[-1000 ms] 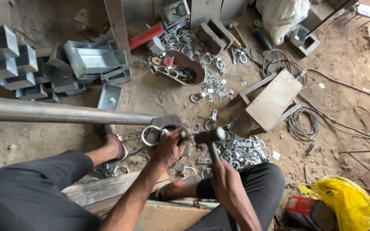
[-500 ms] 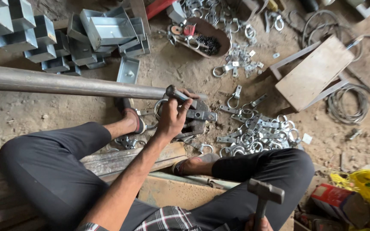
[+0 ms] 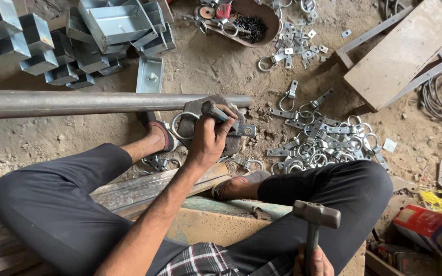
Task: The person sits on the ground and uses a hammer to strike a metal part held against a metal rod. The person repeatedly hammers the metal part, occasionally adjusting its position, while surrounded by piles of similar metal hardware.
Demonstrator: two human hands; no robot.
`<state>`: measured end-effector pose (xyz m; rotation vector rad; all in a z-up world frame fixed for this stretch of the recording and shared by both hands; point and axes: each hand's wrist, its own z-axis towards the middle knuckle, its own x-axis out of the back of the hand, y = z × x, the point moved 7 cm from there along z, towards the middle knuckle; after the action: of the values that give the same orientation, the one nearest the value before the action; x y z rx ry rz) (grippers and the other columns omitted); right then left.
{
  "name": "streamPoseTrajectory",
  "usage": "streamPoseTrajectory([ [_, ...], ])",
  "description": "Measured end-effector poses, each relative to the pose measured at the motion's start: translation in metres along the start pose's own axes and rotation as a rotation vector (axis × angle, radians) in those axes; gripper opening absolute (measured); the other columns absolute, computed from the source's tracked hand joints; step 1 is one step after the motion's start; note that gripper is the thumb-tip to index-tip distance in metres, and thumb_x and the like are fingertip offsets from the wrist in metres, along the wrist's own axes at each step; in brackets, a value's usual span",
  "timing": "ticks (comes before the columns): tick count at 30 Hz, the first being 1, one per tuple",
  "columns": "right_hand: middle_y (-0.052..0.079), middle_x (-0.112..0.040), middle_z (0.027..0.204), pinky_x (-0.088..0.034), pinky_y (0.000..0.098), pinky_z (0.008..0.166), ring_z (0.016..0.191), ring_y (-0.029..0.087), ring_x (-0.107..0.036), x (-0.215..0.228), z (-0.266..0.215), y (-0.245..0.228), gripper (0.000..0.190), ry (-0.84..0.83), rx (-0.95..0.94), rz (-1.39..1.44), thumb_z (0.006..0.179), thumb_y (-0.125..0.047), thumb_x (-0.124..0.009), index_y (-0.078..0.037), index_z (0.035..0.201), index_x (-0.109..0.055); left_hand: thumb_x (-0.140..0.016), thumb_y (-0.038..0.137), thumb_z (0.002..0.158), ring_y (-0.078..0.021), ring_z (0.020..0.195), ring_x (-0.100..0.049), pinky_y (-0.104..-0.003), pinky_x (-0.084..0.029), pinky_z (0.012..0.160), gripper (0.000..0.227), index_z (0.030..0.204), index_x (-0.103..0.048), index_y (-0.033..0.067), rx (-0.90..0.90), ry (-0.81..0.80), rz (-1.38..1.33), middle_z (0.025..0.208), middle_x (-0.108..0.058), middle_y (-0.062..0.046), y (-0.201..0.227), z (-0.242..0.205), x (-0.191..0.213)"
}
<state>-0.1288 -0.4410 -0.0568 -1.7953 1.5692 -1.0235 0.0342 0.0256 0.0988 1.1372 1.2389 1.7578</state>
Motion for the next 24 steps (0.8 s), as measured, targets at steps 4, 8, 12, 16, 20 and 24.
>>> streamPoseTrajectory([
  [4, 0.01, -0.058, 0.075, -0.045, 0.0237, 0.063, 0.064, 0.014, -0.05, -0.004, -0.006, -0.005, 0.048, 0.061, 0.087, -0.06, 0.105, -0.037, -0.042, 0.005, 0.096, -0.064, -0.054, 0.033, 0.112, -0.0206, 0.091, -0.069, -0.036, -0.057, 0.081, 0.031, 0.109, -0.062, 0.0026, -0.111, 0.018, 0.097, 0.101, -0.069, -0.011, 0.01, -0.001, 0.007],
  [8, 0.007, -0.053, 0.07, -0.042, 0.0248, 0.057, 0.06, 0.013, -0.047, -0.004, -0.001, 0.003, 0.059, -0.005, 0.028, 0.001, 0.102, -0.05, -0.043, 0.005, 0.087, -0.062, -0.056, 0.034, 0.11, -0.0202, 0.089, -0.07, -0.034, -0.057, 0.079, 0.032, 0.109, -0.063, 0.0023, -0.066, -0.008, 0.089, 0.1, -0.07, -0.01, 0.009, 0.0, 0.007],
  [12, 0.007, -0.046, 0.063, -0.037, 0.0276, 0.051, 0.054, 0.014, -0.042, 0.001, 0.003, 0.016, 0.067, -0.055, -0.085, 0.071, 0.103, -0.055, -0.044, 0.006, 0.08, -0.06, -0.057, 0.037, 0.107, -0.0171, 0.092, -0.072, -0.029, -0.062, 0.078, 0.034, 0.111, -0.061, 0.0032, -0.043, -0.01, -0.038, 0.103, -0.071, -0.008, 0.007, -0.001, 0.006],
  [16, 0.006, -0.048, 0.061, -0.037, 0.0276, 0.05, 0.052, 0.014, -0.042, 0.002, 0.008, 0.018, 0.069, -0.078, -0.056, 0.028, 0.102, -0.059, -0.043, 0.004, 0.08, -0.062, -0.059, 0.034, 0.108, -0.0161, 0.094, -0.071, -0.028, -0.06, 0.08, 0.031, 0.114, -0.059, 0.0028, -0.06, -0.019, -0.043, 0.104, -0.07, -0.008, 0.011, -0.004, 0.007],
  [20, 0.005, -0.048, 0.061, -0.037, 0.0271, 0.049, 0.051, 0.013, -0.043, 0.007, 0.01, 0.026, 0.067, -0.073, -0.044, 0.016, 0.102, -0.056, -0.042, 0.004, 0.08, -0.063, -0.06, 0.031, 0.108, -0.0163, 0.094, -0.071, -0.029, -0.06, 0.08, 0.028, 0.114, -0.06, 0.0036, -0.067, -0.027, -0.042, 0.104, -0.07, -0.008, 0.013, -0.005, 0.006],
  [24, 0.004, -0.053, 0.063, -0.038, 0.0261, 0.05, 0.052, 0.012, -0.044, 0.009, 0.013, 0.034, 0.052, -0.039, 0.004, -0.037, 0.104, -0.041, -0.043, 0.002, 0.083, -0.064, -0.059, 0.03, 0.109, -0.0172, 0.094, -0.07, -0.029, -0.06, 0.08, 0.026, 0.113, -0.06, 0.0043, -0.086, -0.029, -0.005, 0.105, -0.069, -0.008, 0.011, -0.006, 0.005],
])
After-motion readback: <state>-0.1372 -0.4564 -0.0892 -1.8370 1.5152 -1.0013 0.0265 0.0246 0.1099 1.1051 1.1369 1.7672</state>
